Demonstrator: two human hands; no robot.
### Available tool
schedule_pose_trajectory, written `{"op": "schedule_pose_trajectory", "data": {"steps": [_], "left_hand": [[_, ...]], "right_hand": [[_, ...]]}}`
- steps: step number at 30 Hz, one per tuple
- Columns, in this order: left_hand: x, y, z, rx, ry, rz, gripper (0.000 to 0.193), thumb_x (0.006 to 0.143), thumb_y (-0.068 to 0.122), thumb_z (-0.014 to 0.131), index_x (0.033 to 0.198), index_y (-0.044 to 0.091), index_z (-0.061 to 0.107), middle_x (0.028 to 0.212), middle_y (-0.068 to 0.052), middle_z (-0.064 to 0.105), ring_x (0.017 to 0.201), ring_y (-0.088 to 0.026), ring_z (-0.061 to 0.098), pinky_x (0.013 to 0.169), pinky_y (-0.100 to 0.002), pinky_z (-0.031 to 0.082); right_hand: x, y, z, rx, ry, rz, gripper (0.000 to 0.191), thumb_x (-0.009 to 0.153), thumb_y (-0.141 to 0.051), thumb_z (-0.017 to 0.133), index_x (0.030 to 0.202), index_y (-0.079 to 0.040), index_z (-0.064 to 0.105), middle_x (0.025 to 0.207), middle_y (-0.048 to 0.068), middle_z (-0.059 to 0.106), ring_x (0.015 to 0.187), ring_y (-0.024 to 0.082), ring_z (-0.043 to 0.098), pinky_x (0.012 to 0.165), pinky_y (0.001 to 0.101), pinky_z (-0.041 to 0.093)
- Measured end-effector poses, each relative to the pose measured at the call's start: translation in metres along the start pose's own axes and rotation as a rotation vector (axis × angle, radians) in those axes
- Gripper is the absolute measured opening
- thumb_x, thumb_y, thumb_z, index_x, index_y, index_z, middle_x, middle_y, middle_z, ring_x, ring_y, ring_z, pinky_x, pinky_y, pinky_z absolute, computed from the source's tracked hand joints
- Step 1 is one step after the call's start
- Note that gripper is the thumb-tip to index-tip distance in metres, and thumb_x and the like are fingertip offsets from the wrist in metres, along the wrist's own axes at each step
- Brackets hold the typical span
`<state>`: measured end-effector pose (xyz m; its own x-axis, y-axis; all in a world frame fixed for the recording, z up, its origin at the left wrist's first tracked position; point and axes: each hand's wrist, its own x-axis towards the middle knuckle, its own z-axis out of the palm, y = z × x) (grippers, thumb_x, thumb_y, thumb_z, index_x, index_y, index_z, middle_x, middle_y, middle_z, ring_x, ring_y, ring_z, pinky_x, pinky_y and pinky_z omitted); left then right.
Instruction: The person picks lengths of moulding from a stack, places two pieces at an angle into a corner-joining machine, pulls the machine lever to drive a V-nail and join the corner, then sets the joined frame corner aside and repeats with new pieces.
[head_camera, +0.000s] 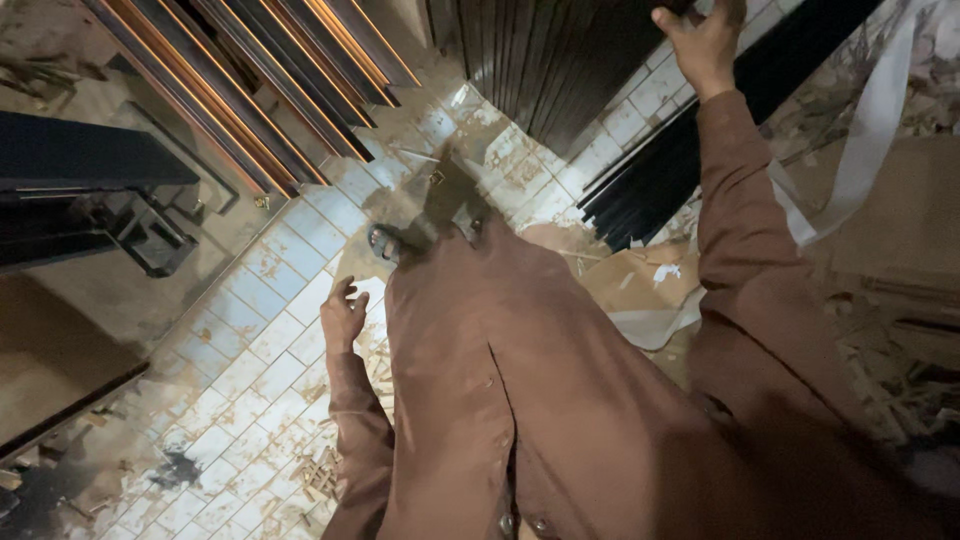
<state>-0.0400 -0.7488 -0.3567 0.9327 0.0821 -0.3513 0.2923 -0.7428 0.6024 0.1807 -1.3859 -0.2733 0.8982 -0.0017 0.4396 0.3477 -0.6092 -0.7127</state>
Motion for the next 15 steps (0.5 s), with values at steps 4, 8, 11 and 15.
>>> {"op": "schedule_pose_trajectory", "data": {"steps": [4,8,11,15], "left_hand": [[0.004,0.006,-0.003,-0.011,0.029,0.031,0.05,0.085,0.019,0.079,0.131,0.005,0.067,0.111,-0.018,0.076,0.09,-0.03,0.076,0.082,-0.04,0.059],[0.007,0.008,-0.013,-0.037,0.074,-0.014,0.051,0.081,0.019,0.078,0.13,0.006,0.067,0.111,-0.017,0.076,0.085,-0.03,0.076,0.079,-0.04,0.059],[0.006,0.004,-0.029,-0.054,0.153,0.008,0.049,0.084,0.019,0.076,0.13,0.005,0.067,0.112,-0.017,0.076,0.086,-0.029,0.076,0.08,-0.04,0.059],[0.013,-0.006,-0.065,-0.042,0.276,0.015,0.047,0.086,0.019,0.077,0.13,0.004,0.068,0.11,-0.018,0.075,0.088,-0.03,0.076,0.08,-0.041,0.058]], "right_hand": [[0.003,0.0,0.004,-0.018,0.035,0.082,0.074,0.102,-0.024,0.087,0.153,0.002,0.04,0.152,0.024,0.042,0.141,0.042,0.047,0.109,0.0526,0.048],[-0.008,-0.01,0.02,-0.406,0.373,0.312,0.107,0.091,-0.031,0.096,0.154,0.011,0.021,0.154,0.034,0.028,0.143,0.048,0.031,0.116,0.0558,0.032],[-0.022,-0.044,0.046,-0.37,0.584,0.085,0.093,0.097,-0.027,0.091,0.163,-0.005,0.029,0.168,0.021,0.031,0.155,0.035,0.031,0.131,0.0483,0.024],[-0.024,-0.12,0.108,-0.328,0.365,-0.173,0.077,0.095,-0.019,0.092,0.15,-0.004,0.042,0.148,0.017,0.05,0.14,0.039,0.048,0.122,0.0521,0.039]]}}
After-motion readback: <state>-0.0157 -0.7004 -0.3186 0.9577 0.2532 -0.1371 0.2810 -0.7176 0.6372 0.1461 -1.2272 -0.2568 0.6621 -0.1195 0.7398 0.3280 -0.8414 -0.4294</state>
